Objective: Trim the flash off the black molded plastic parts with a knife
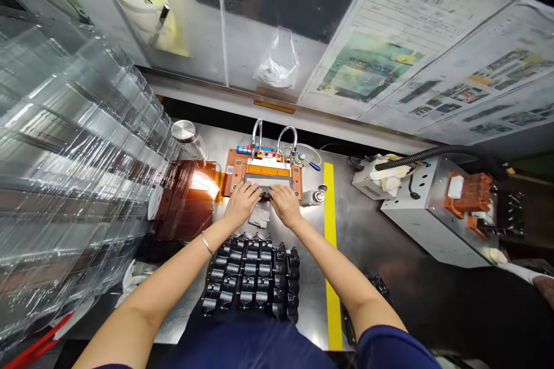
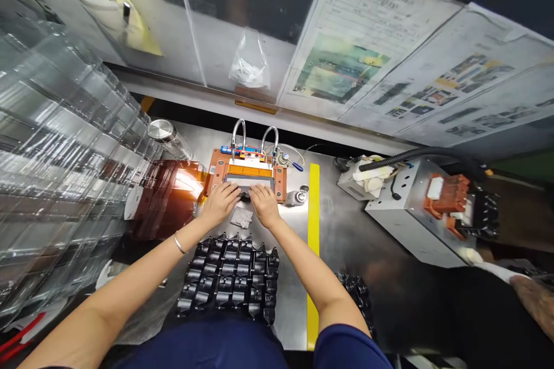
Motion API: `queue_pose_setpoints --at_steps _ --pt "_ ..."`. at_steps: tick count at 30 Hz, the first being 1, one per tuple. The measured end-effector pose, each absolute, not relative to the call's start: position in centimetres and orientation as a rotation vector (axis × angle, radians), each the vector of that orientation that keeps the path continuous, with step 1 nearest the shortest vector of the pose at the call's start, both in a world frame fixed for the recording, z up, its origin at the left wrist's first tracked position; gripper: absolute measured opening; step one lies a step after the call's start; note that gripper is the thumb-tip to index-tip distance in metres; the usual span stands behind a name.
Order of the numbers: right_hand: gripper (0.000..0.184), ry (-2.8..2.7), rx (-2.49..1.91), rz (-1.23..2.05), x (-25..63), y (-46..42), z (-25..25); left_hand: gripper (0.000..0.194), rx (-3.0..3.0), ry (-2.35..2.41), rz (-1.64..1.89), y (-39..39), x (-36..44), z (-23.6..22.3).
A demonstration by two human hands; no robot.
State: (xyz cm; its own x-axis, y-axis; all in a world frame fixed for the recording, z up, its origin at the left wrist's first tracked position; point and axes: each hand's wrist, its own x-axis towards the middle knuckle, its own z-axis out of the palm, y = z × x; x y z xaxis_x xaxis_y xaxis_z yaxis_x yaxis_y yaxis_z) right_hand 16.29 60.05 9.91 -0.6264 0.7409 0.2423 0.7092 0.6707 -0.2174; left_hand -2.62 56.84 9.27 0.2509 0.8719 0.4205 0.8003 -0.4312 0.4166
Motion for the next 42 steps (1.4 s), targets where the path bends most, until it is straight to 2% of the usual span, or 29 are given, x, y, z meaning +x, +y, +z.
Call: queue_pose_setpoints --at_steps 4,9,11,14,20,24,28,33,35,37,40,42 --pt "0.03 -2.601 -1.155 0.201 17.9 61.5 9.4 0.023 2.388 1.601 0.885 59.9 -2.5 7.0" --pt "0.037 -2.424 -1.878 0.135 22.1 67.2 11.6 0.03 2.354 1.579 0.856 62.3 -2.3 5.0" --pt "0.033 -2.42 -2.069 0.133 23.6 69.8 12.3 0.031 2.349 1.567 0.842 62.4 -2.3 4.6" --pt "0.027 -2.432 -2.129 0.203 25.0 73.1 12.5 0.03 2.293 1.555 0.84 62.2 -2.3 4.5" --pt "0.032 -2.333 -2.111 0.319 25.6 75.2 13.0 0.027 2.034 1.546 0.877 62.2 -2.4 5.8" --pt "0.036 -2.174 -2.045 0.419 23.9 72.6 12.7 0.034 1.85 1.729 0.916 62.8 -3.2 7.1" --pt "0.043 -2.029 -1.951 0.679 20.5 67.8 10.6 0.044 1.444 2.052 0.86 63.1 -3.4 8.1" --pt "0.061 -1.862 -1.782 0.919 19.1 60.4 10.3 0.048 1.365 2.019 0.858 57.5 -2.1 9.7" --pt "0.056 -1.776 -1.641 0.978 19.6 57.4 11.5 0.051 1.407 1.981 0.91 53.4 -2.0 10.5" --pt "0.044 -1.798 -1.552 0.948 20.2 54.8 13.0 0.045 1.577 1.872 1.041 49.4 -2.2 11.3" --pt "0.039 -2.026 -1.697 0.839 19.7 51.4 15.1 0.029 1.816 1.694 1.193 45.0 -2.8 12.8" --pt "0.038 -2.122 -1.817 0.834 18.1 48.8 16.2 0.026 1.914 1.644 1.226 43.4 -3.1 13.7"
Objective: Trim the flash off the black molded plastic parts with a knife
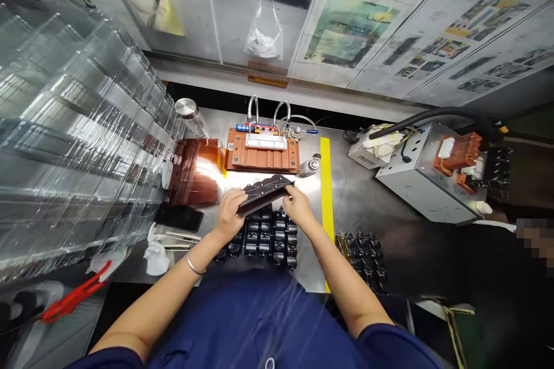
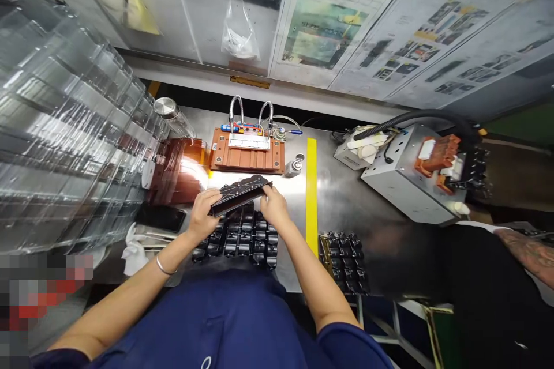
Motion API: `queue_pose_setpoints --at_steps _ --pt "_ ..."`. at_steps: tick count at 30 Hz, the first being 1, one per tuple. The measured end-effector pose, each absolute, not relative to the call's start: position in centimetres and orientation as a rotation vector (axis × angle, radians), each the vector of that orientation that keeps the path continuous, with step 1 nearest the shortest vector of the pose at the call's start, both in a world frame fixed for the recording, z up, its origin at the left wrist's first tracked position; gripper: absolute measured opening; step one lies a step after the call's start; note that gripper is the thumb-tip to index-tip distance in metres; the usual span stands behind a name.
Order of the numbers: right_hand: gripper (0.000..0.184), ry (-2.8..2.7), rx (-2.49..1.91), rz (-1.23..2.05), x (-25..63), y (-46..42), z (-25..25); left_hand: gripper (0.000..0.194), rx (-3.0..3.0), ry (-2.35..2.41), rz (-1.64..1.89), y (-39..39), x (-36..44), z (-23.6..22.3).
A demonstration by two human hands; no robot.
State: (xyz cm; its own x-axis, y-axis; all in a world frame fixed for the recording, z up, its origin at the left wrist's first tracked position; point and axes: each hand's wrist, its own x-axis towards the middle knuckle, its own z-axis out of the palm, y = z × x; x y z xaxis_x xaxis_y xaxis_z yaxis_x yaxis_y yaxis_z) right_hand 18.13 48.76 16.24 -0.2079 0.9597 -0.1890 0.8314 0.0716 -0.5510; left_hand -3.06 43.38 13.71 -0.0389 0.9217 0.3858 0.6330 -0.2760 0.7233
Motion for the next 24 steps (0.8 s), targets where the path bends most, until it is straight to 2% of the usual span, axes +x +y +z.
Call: queue_pose_setpoints --at_steps 2,4,7,8,9,12,17,20,24 --pt "0.036 -2.2 -1.788 0.892 15.9 45.7 17.1 0.026 2.024 1.572 1.254 42.4 -3.2 14.5" --pt "0.038 -2.345 -1.534 1.103 13.9 43.2 17.7 0.025 2.041 1.521 1.266 41.7 -3.4 15.1" --pt "0.04 -2.367 -1.219 1.429 13.0 43.0 17.5 0.021 1.699 1.679 1.257 40.5 -4.4 15.9" --pt "0.035 -2.322 -1.295 1.415 13.2 44.1 17.2 0.024 1.444 1.783 1.252 40.2 -5.0 16.1" --pt "0.028 -2.246 -1.511 1.267 13.6 45.6 16.7 0.03 1.149 1.862 1.247 39.8 -5.6 16.3" --pt "0.03 -2.211 -1.766 1.048 14.6 50.8 14.3 0.04 0.476 1.842 1.244 39.1 -7.7 17.0" --pt "0.059 -2.319 -1.958 0.988 12.6 54.2 9.8 0.043 0.296 1.659 1.272 38.0 -9.0 18.2" --pt "0.058 -2.339 -1.971 0.906 11.6 53.7 9.0 0.045 0.249 1.592 1.288 37.6 -8.7 18.7" --pt "0.056 -2.191 -1.95 0.649 14.9 54.1 10.7 0.044 0.175 1.519 1.313 37.7 -8.5 18.8"
